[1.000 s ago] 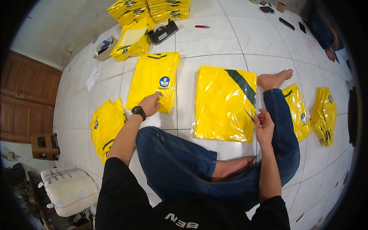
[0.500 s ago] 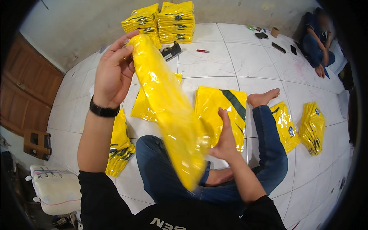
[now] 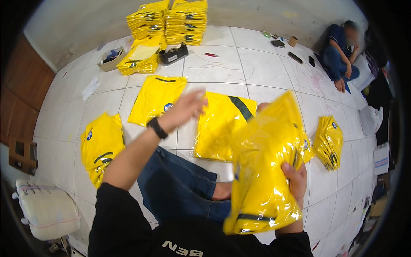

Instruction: The person folds yellow shirts and places them into clear plastic bags. The person then stacks the packaged shirts into piles on the floor.

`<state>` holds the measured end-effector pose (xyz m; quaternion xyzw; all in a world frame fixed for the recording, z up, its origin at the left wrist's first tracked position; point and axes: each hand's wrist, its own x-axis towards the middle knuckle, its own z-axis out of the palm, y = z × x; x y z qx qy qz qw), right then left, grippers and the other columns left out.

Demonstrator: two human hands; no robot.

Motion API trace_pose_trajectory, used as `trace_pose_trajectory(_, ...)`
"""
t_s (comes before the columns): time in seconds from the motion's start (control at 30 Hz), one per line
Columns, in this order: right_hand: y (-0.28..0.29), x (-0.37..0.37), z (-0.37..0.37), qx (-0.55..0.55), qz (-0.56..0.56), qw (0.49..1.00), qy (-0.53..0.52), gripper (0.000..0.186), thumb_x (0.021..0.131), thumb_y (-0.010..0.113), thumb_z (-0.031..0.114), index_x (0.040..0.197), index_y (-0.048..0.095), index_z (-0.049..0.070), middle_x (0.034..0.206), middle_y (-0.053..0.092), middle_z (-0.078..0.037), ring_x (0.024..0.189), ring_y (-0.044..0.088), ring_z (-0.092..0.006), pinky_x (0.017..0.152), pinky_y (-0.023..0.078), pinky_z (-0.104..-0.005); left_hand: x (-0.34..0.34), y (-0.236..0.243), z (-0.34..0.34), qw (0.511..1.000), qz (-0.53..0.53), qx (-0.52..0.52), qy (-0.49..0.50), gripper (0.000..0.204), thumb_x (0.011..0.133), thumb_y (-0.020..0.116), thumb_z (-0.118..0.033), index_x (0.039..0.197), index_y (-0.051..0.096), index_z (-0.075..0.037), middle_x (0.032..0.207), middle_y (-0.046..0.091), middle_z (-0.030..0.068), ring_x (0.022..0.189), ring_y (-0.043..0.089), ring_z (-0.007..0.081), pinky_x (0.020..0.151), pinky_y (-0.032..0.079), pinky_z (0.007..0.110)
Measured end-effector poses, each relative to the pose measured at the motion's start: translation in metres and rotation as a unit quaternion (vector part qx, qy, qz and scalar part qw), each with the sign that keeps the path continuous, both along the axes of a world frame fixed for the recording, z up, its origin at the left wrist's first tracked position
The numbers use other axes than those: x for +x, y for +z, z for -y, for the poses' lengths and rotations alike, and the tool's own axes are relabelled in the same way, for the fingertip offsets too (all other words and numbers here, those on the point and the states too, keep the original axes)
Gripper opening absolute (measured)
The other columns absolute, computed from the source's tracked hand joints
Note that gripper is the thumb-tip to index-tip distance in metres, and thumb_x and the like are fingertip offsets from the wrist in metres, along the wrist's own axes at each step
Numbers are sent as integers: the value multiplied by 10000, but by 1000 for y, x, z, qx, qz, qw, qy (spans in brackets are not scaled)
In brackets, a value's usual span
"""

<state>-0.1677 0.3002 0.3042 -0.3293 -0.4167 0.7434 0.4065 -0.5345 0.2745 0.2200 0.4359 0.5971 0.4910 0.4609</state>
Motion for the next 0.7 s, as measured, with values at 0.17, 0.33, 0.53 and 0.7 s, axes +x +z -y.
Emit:
trace_pose_trajectory(0.17, -45, -18, -45, -159, 9, 987, 0, 446, 967, 624, 51, 1395, 512, -9, 1248, 680, -151, 1074, 710, -270, 944, 586, -402, 67, -104, 47, 971, 130, -149, -132, 558, 1067, 557, -369, 1520, 428, -70, 1274, 658, 115, 1090, 664, 199, 956, 550, 361)
trace_pose_trajectory(0.33, -46, -49, -59, -110, -76, 990, 54, 403, 965, 647, 64, 1347, 541, -8, 1219, 690, -156, 1048, 714, -265, 929, 589, -383, 74, -123, 61, 893, 395, -196, -87, 559, 1081, 522, -378, 1530, 405, -67, 1356, 623, 136, 1203, 629, 250, 1027, 527, 393)
trace_pose_trajectory(0.53, -150, -37, -126, -167, 12, 982, 88, 449, 949, 675, 61, 1363, 530, -30, 1226, 689, -172, 1078, 706, -287, 942, 578, -393, 55, -143, 29, 941, 321, -82, 66, 420, 1056, 591, -246, 1367, 551, 33, 1277, 684, 140, 1096, 692, 219, 957, 557, 353)
trace_pose_trajectory(0.7, -272, -16, -132, 304, 545, 780, -49, 538, 835, 806, 199, 1283, 599, -16, 1099, 693, -208, 995, 688, -374, 888, 544, -424, 37, -216, 23, 990, 10, -72, 118, 287, 997, 670, -127, 1208, 629, 64, 1043, 758, 131, 854, 731, 167, 743, 569, 287)
